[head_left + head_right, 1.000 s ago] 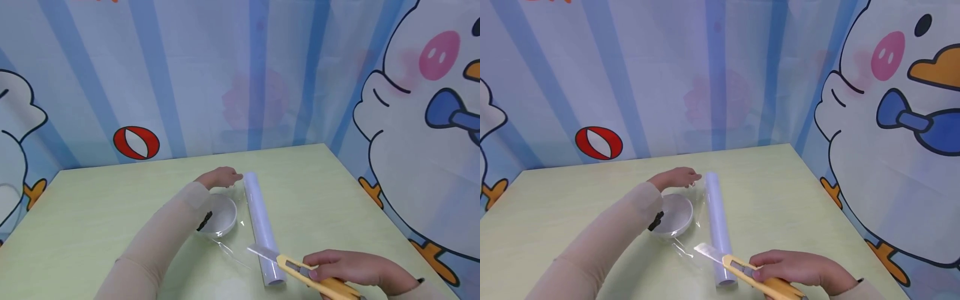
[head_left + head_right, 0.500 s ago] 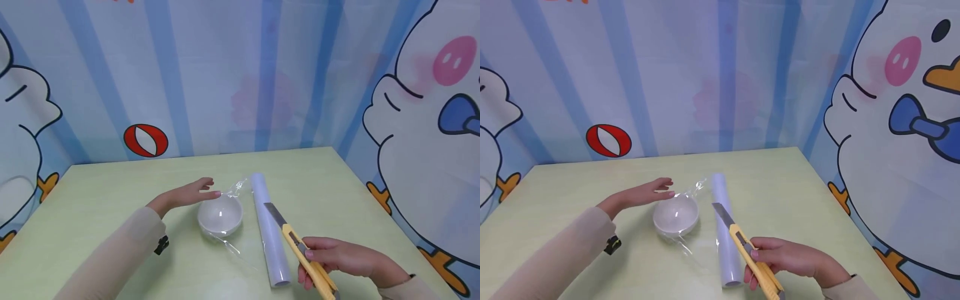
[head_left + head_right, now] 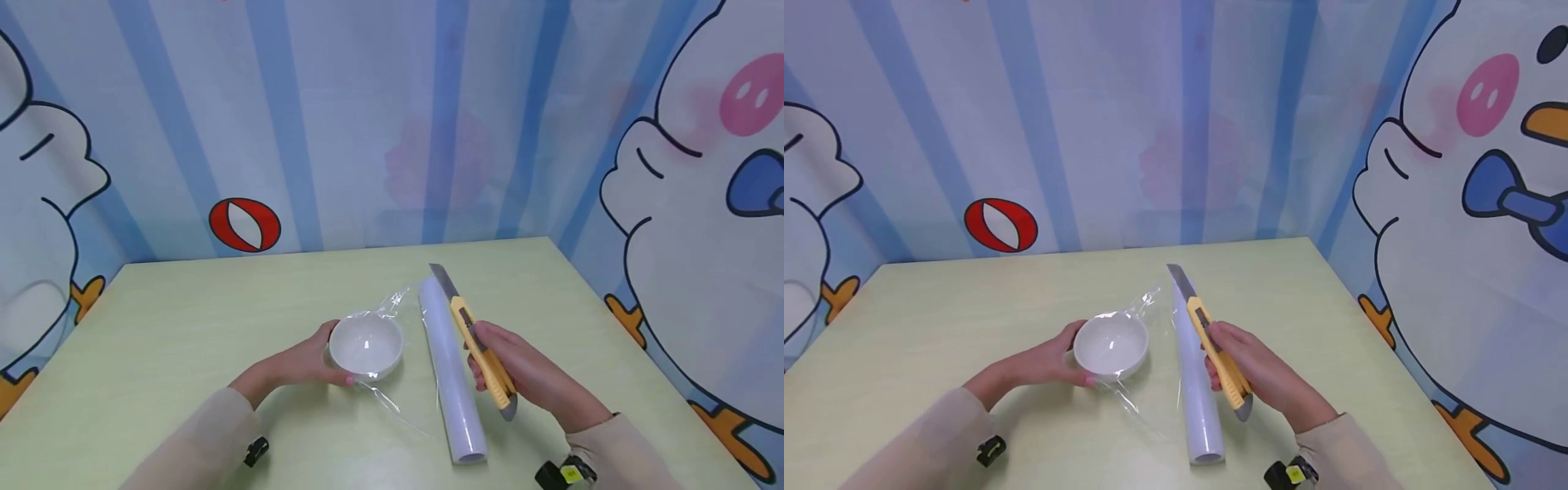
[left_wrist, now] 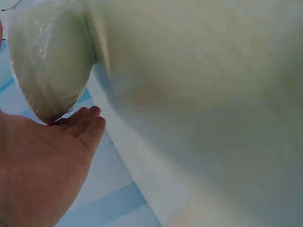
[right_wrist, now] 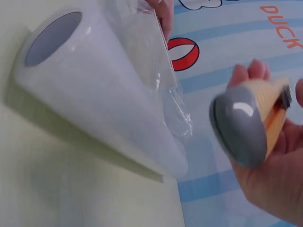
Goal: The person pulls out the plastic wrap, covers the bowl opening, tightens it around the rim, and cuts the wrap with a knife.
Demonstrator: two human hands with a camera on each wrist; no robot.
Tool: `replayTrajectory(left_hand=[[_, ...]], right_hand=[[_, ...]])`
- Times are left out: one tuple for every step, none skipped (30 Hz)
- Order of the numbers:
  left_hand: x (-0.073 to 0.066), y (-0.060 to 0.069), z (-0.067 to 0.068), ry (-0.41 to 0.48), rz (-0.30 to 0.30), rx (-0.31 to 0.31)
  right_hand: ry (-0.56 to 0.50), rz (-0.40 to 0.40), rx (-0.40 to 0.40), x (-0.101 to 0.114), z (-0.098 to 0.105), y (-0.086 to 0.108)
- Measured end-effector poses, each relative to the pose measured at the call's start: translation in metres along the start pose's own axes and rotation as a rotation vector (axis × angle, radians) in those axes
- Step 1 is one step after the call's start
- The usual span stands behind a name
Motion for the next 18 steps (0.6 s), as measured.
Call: replayTrajectory(left_hand=[[0.001, 0.000, -0.001, 0.011, -0.003, -0.010], [0.002, 0.000, -0.003, 0.023, -0.008, -0.020], [0.003, -0.001, -0.004, 0.035, -0.012, -0.028], [0.004, -0.001, -0.005, 0.046, -0.016, -0.035], [0.004, -0.001, -0.006, 0.054, -0.021, -0.043], [0.005, -0.002, -0.007, 0.063, -0.031, -0.050], [0.005, -0.002, -0.007, 0.071, -0.036, -0.058], [0.005, -0.002, -0.007, 0.075, -0.043, -0.062], [0.006, -0.002, -0.008, 0.078, -0.048, -0.064], [0.006, -0.002, -0.008, 0.078, -0.054, -0.067], [0.005, -0.002, -0.008, 0.080, -0.059, -0.069], [0.005, -0.002, -0.007, 0.079, -0.061, -0.069], [0.005, -0.002, -0.007, 0.077, -0.063, -0.070], [0.004, -0.001, -0.007, 0.070, -0.071, -0.066], [0.003, -0.001, -0.007, 0.065, -0.078, -0.063], [0.003, -0.001, -0.006, 0.058, -0.085, -0.060], [0.002, 0.000, -0.006, 0.051, -0.090, -0.058], [0.001, 0.000, -0.005, 0.043, -0.094, -0.055]], right_hand=[[0.003, -0.005, -0.039, 0.000, 0.001, -0.004], [0.006, -0.008, -0.075, 0.000, 0.001, -0.008], [0.006, -0.008, -0.108, 0.000, 0.002, -0.012], [-0.001, -0.009, -0.134, -0.001, 0.003, -0.016], [-0.005, -0.009, -0.158, -0.001, 0.003, -0.019], [-0.010, -0.006, -0.176, -0.002, 0.004, -0.022], [-0.019, -0.006, -0.189, -0.002, 0.004, -0.024], [-0.030, -0.007, -0.202, -0.003, 0.004, -0.027], [-0.037, -0.008, -0.215, -0.005, 0.005, -0.029], [-0.041, -0.012, -0.228, -0.006, 0.005, -0.031], [-0.041, -0.017, -0.242, -0.008, 0.006, -0.033], [-0.040, -0.022, -0.256, -0.009, 0.007, -0.034], [-0.041, -0.027, -0.272, -0.011, 0.008, -0.035], [-0.038, -0.031, -0.289, -0.012, 0.009, -0.037], [-0.030, -0.036, -0.307, -0.013, 0.010, -0.037], [-0.025, -0.038, -0.322, -0.014, 0.011, -0.038], [-0.020, -0.039, -0.334, -0.015, 0.012, -0.039], [-0.017, -0.036, -0.343, -0.015, 0.012, -0.040]])
Point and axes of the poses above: each hand's wrist, its own y-axis away from the middle knuckle, its own z-axis out of the back of the hand, x = y × z, the point moved 6 cm from there along -y, towards the middle knuckle
